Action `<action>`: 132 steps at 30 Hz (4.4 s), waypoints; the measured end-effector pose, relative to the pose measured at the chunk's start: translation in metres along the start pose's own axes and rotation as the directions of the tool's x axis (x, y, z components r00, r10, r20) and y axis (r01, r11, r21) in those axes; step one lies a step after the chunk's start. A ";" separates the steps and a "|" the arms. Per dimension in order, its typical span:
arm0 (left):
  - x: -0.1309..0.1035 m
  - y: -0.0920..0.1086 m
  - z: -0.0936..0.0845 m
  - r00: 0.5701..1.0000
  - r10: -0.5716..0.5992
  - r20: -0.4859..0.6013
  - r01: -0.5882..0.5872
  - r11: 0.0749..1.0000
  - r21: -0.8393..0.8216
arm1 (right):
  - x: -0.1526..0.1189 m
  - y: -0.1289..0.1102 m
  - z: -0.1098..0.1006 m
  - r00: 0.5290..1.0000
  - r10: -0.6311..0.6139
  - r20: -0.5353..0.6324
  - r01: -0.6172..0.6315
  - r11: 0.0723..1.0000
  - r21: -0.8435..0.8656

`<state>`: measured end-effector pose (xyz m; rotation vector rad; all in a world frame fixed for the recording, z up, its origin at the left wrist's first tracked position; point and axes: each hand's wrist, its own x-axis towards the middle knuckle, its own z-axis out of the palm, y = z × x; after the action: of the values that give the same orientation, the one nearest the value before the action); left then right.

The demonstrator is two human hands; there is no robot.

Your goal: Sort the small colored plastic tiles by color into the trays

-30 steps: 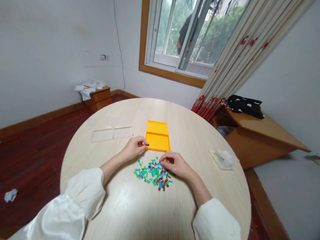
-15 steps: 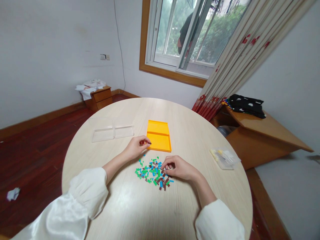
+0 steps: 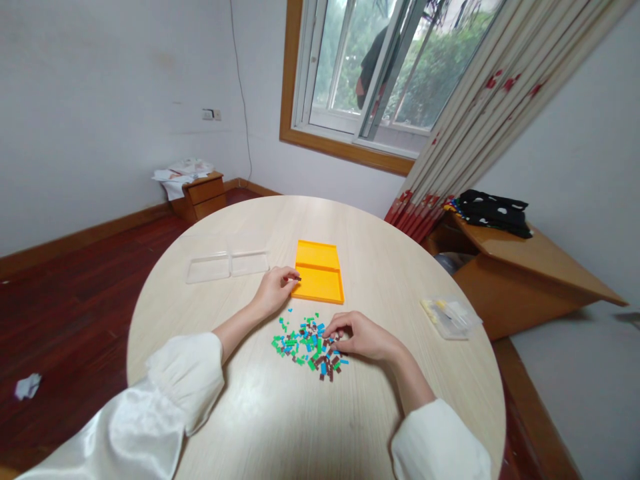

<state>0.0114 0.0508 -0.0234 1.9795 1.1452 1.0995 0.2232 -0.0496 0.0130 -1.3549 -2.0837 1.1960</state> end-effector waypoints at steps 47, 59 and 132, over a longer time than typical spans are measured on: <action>-0.015 0.026 -0.012 0.876 0.188 0.443 -0.237 0.970 0.055 | -0.011 -0.016 -0.010 1.000 -0.017 -0.012 0.020 0.960 0.278; -0.016 0.036 -0.026 0.863 0.316 0.395 -0.360 0.932 0.039 | 0.011 0.006 -0.003 0.604 0.029 -0.797 0.053 0.996 0.076; -0.021 0.047 -0.020 0.894 0.147 0.423 -0.231 0.960 0.155 | 0.008 -0.049 0.036 0.985 0.022 -0.172 -0.125 0.781 -0.612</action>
<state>0.0062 0.0129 0.0163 2.3793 0.8773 0.6236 0.1676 -0.0666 0.0314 -1.7487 -2.4302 0.3820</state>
